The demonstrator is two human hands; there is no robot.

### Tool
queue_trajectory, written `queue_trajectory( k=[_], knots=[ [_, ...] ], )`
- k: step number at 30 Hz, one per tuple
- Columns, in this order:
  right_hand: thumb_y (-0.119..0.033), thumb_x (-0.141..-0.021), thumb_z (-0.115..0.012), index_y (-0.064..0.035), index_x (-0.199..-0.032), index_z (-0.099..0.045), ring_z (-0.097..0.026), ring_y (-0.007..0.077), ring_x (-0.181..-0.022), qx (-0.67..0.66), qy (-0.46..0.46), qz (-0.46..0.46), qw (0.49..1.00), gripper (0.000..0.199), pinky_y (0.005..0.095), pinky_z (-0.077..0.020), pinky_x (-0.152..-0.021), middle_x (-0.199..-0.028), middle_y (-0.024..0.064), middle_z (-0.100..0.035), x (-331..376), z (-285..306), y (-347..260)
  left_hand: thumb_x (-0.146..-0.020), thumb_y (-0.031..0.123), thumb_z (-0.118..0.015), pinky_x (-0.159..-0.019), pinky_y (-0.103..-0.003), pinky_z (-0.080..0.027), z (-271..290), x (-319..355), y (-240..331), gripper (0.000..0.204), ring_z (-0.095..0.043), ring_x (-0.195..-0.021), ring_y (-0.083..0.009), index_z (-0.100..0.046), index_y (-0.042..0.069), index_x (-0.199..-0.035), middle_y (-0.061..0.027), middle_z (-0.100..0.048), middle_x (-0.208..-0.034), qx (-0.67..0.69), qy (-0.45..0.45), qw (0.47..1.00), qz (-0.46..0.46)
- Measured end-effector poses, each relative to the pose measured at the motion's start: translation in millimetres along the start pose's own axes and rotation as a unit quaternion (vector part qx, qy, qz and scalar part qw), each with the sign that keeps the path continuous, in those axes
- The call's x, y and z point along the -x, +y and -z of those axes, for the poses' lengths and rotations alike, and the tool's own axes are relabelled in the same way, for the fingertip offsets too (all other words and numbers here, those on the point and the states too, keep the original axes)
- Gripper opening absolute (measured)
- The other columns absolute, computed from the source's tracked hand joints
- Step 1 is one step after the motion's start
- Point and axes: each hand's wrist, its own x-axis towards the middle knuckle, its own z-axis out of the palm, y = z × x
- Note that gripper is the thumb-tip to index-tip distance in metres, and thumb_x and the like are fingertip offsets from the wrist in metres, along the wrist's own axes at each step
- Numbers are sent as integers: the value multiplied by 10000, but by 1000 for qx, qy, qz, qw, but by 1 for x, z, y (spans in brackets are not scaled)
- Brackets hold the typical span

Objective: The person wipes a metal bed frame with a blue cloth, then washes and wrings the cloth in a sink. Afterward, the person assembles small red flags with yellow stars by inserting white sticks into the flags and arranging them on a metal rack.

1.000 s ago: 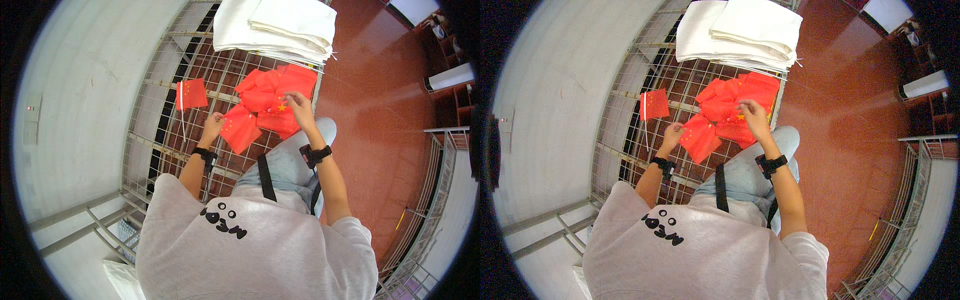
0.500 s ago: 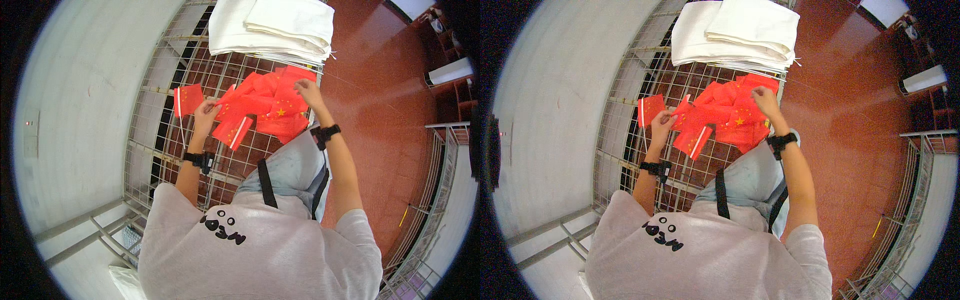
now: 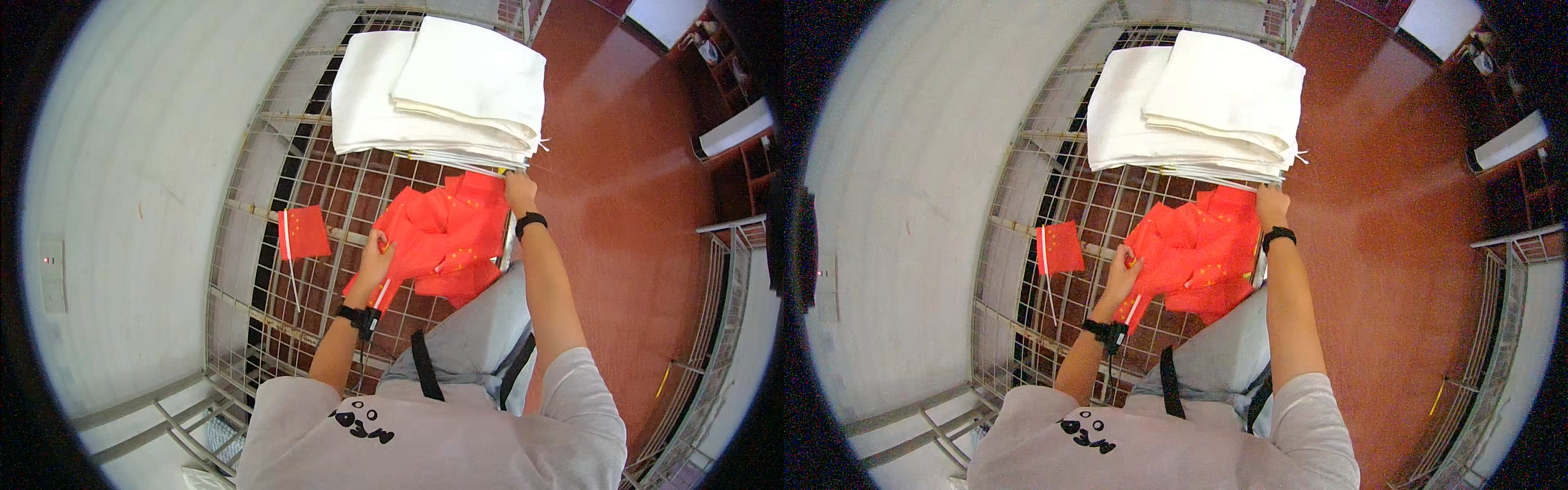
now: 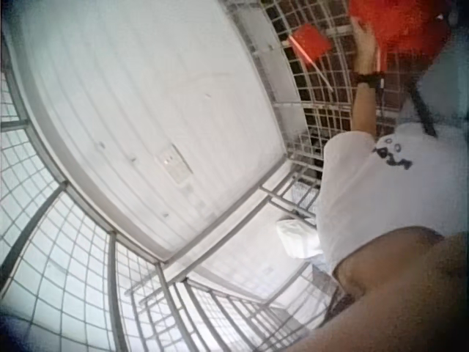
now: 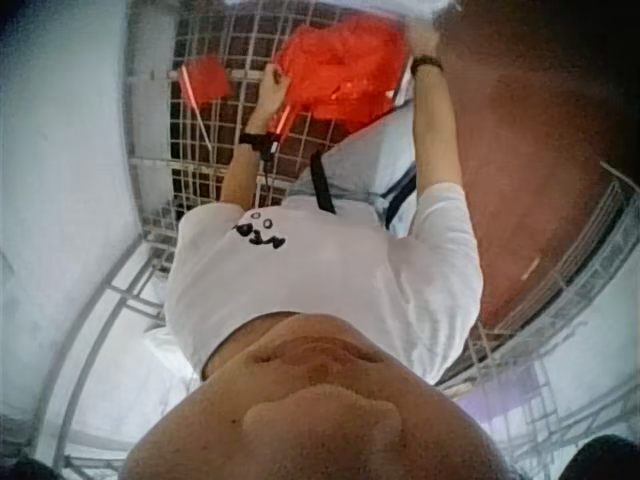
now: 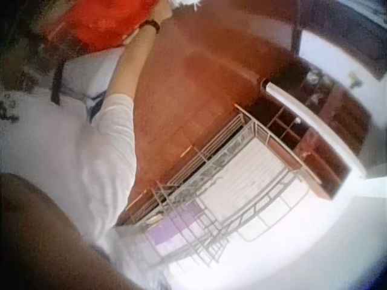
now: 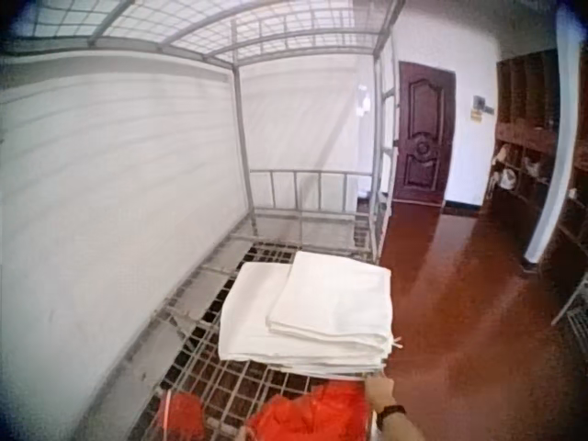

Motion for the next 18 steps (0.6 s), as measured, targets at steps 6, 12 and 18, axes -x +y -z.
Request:
queue_trajectory(
  k=[6, 12, 18],
  knots=[
    [-91, -821, -485, -69, -926, -592, -610, 289, -880, -27, 36, 36, 998, 152, 394, -526, -686, -925, 117, -600, 6, -10, 3, -926, 314, -481, -836, -369, -408, 11, -1, 0, 323, -550, -944, -280, -432, 31, -1075, -189, -539, -965, 63, 31, 988, 140],
    [-111, -781, -531, -76, -877, -568, -604, 292, -863, 8, 94, 41, 995, 109, 405, -523, -670, -909, 95, -585, 29, 18, 17, -916, 204, -456, -841, -374, -435, 23, 6, -41, 269, -571, -975, -316, -525, 0, -1078, -192, -592, -1020, -59, 80, 993, 59],
    [-109, -769, -536, -94, -861, -567, -591, 292, -848, -13, 178, 32, 983, 98, 414, -517, -628, -889, 86, -557, 49, 68, 39, -776, -1, -625, -745, -296, -469, 42, 16, -22, 242, -600, -838, -200, -565, 0, -1011, -127, -620, -924, 33, 85, 994, 60]
  ],
)
